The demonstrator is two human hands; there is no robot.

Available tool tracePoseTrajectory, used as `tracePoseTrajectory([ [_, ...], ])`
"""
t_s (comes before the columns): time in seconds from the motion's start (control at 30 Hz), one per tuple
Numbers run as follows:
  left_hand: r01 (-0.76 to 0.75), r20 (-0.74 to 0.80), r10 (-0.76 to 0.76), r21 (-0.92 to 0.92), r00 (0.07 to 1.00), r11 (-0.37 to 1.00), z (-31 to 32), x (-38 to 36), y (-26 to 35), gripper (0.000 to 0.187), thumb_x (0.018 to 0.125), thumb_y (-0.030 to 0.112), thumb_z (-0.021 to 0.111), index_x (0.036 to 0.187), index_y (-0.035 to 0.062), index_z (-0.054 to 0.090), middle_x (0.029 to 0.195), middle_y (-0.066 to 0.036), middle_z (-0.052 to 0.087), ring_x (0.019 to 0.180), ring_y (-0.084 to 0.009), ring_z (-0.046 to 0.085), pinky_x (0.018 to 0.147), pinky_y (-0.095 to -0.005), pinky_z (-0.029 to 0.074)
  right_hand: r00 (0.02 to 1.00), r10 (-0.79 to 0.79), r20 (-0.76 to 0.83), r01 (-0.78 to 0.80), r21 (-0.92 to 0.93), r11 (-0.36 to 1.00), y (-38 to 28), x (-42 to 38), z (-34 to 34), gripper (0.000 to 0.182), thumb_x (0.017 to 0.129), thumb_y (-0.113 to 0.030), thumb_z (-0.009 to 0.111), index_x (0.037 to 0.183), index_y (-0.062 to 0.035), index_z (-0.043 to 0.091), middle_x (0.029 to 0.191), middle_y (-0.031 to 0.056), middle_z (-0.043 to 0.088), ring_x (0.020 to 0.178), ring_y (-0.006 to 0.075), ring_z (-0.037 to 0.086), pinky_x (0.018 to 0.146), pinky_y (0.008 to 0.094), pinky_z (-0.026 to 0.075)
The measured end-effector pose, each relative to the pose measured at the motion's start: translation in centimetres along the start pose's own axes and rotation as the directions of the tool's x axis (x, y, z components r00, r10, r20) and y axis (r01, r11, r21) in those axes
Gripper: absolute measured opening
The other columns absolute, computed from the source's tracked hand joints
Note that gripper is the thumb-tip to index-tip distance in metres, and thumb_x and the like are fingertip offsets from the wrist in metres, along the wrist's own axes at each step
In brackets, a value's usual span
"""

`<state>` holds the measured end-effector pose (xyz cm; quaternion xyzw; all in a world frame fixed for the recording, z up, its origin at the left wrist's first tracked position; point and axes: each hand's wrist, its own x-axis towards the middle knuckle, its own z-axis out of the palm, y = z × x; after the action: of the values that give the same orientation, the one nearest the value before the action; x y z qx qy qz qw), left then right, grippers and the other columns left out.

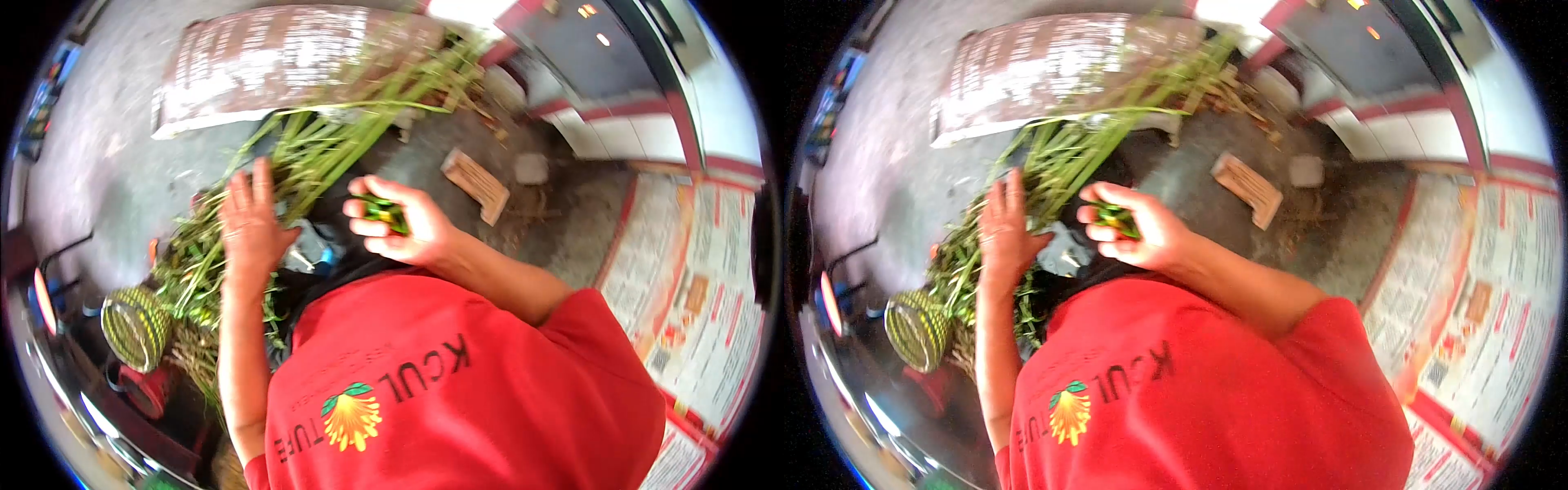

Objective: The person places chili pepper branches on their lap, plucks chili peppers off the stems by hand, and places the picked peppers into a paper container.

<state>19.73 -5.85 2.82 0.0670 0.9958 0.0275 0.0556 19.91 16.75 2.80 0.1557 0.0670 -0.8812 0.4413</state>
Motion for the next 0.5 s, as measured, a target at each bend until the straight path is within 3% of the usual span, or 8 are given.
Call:
tracePoseTrajectory([
  [0.03, -0.003, 0.039, 0.005, -0.045, 0.999, 0.999, -0.5, 0.2, 0.0, 0.112, 0.052, 0.030, 0.084, 0.141, 0.0086, 0.018, 0.129, -0.022, 0.039, 0.119, -0.0370, 0.040, 0.097, -0.0457, 0.033, 1.000, -0.009, -0.014, 0.009, 0.016, 1.000, 0.1, -0.3, -0.1, 0.019, 0.092, -0.028, 0.050, 0.097, -0.0099, 0.055, 0.085, 0.0059, 0.056, 0.057, 0.0106, 0.043, 0.040, 0.0210, 0.033],
  [0.17, -0.023, -0.077, 0.020, -0.033, 0.997, 0.999, -0.2, 0.1, -0.5, 0.089, 0.063, 0.015, 0.073, 0.138, 0.0057, 0.025, 0.095, -0.016, 0.053, 0.088, -0.0335, 0.055, 0.083, -0.0430, 0.041, 0.998, -0.049, 0.038, 0.050, -0.040, 0.998, 0.4, -1.3, -1.0, 0.015, 0.090, -0.023, 0.053, 0.101, -0.0128, 0.056, 0.088, 0.0063, 0.056, 0.057, 0.0106, 0.044, 0.040, 0.0196, 0.033],
  [0.4, 0.024, -0.150, -0.033, -0.063, 0.988, 0.998, -0.3, 0.9, -2.4, 0.065, 0.067, 0.014, 0.070, 0.127, 0.0091, 0.044, 0.093, -0.017, 0.061, 0.082, -0.0346, 0.059, 0.074, -0.0434, 0.047, 0.990, -0.132, 0.058, 0.132, 0.009, 0.991, -1.0, -4.2, -3.1, 0.014, 0.090, -0.018, 0.055, 0.103, -0.0125, 0.055, 0.088, 0.0072, 0.054, 0.059, 0.0103, 0.042, 0.040, 0.0190, 0.032],
  [0.5, 0.146, -0.243, -0.180, -0.151, 0.953, 0.978, -3.3, 1.6, -3.3, 0.057, 0.070, 0.017, 0.068, 0.123, 0.0103, 0.050, 0.101, -0.015, 0.063, 0.087, -0.0347, 0.061, 0.075, -0.0396, 0.049, 0.982, -0.176, 0.068, 0.174, 0.033, 0.984, -2.1, -5.4, -5.0, 0.015, 0.090, -0.017, 0.053, 0.104, -0.0122, 0.055, 0.089, 0.0071, 0.054, 0.059, 0.0101, 0.043, 0.041, 0.0187, 0.031],
])
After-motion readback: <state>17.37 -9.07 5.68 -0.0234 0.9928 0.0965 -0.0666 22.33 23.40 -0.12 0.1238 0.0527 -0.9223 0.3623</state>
